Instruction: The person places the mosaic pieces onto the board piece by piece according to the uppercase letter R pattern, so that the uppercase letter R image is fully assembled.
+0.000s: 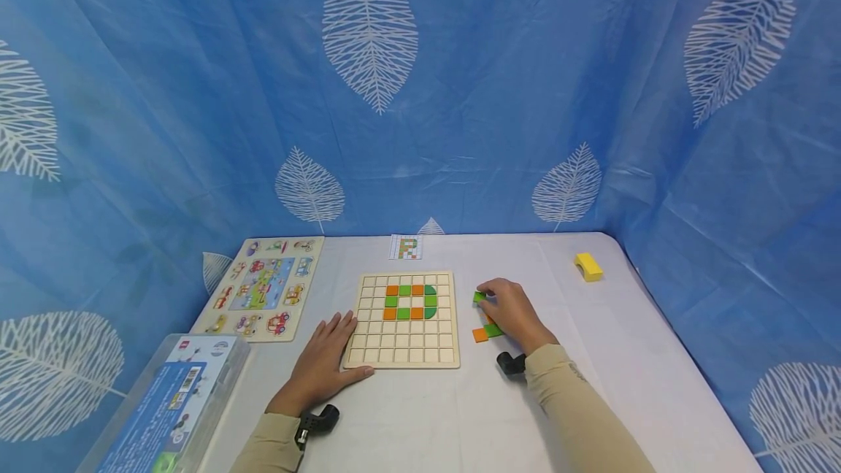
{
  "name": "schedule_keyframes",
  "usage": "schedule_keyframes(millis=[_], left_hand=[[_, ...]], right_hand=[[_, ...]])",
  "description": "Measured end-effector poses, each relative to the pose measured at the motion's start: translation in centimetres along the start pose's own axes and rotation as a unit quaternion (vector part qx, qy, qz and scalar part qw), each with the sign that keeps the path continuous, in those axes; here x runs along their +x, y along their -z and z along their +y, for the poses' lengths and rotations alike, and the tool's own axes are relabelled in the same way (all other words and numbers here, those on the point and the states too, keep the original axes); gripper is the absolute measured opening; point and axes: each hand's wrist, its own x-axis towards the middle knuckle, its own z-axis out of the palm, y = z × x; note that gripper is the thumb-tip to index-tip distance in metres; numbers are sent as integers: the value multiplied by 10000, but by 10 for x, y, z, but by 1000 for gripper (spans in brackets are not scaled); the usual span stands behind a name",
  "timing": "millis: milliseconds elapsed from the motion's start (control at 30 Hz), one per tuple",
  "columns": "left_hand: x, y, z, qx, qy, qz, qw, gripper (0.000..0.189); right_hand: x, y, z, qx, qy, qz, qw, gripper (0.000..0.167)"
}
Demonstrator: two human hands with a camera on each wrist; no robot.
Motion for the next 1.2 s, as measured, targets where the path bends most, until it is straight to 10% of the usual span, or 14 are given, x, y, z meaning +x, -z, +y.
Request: schedule_keyframes(millis=[1200], left_hand=[[0, -2, -1, 50, -24, 50, 10000, 113]], right_hand=[[7, -58, -67, 701, 775, -255, 9942, 27]])
